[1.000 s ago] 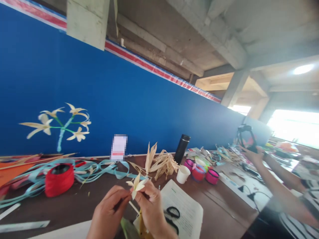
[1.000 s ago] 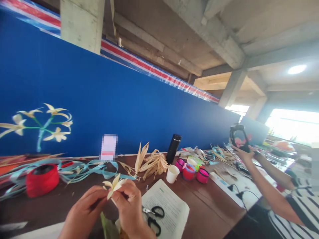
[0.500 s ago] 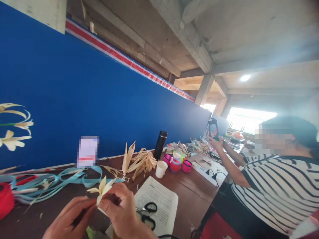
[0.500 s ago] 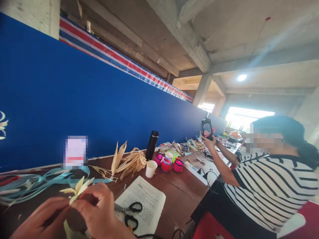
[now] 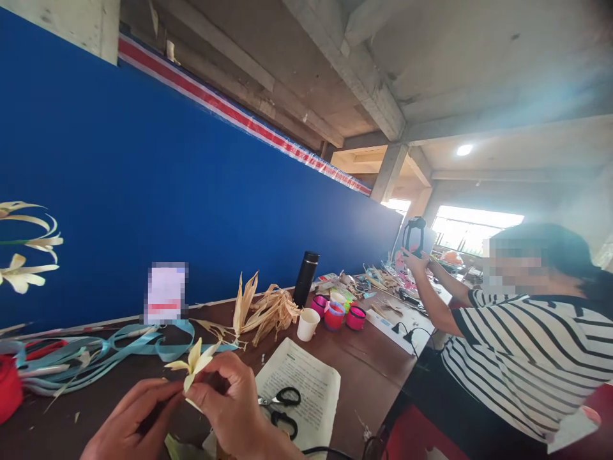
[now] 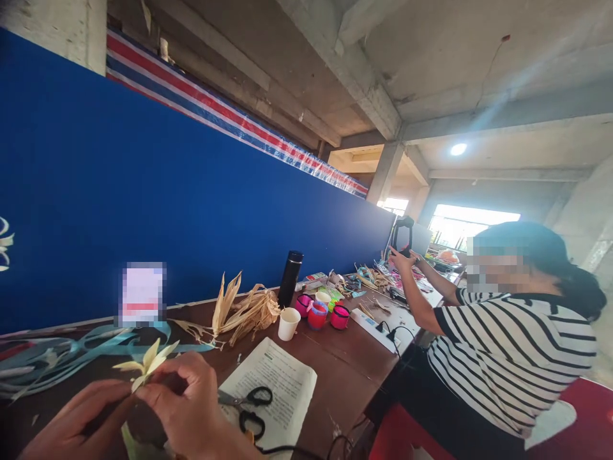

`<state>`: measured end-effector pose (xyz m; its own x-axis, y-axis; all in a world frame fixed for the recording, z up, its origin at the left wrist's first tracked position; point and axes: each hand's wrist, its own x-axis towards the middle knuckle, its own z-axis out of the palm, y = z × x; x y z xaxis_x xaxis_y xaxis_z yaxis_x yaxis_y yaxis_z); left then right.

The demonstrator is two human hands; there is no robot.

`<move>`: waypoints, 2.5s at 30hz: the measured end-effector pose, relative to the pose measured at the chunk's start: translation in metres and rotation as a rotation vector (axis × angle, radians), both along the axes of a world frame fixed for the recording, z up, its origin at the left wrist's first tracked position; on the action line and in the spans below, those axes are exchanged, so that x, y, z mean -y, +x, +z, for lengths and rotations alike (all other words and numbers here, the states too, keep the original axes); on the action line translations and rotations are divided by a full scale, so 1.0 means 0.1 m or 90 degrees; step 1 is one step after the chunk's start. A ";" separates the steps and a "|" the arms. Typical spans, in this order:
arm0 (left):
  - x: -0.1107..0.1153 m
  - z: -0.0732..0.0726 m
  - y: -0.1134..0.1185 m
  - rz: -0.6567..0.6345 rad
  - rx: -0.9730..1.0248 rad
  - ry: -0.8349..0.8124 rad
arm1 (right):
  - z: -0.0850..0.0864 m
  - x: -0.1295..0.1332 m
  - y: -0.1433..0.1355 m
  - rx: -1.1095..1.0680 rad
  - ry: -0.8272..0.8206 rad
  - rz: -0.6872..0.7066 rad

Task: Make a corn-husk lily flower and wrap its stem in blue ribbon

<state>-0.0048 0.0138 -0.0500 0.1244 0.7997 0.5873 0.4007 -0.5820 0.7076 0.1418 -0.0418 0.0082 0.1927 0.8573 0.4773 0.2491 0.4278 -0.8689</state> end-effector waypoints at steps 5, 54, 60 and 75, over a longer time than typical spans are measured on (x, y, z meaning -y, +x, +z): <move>0.05 0.12 0.01 0.031 0.022 -0.016 | -0.05 -0.03 0.01 -0.032 -0.024 0.033; 0.34 0.44 0.18 -0.006 0.114 -0.012 | -0.04 -0.04 -0.06 0.035 0.020 -0.004; 0.33 0.38 0.19 -0.019 0.116 -0.037 | -0.12 -0.03 -0.02 0.008 -0.046 0.048; 0.34 0.30 0.19 -0.026 0.084 -0.030 | -0.27 -0.10 0.07 0.144 0.054 -0.024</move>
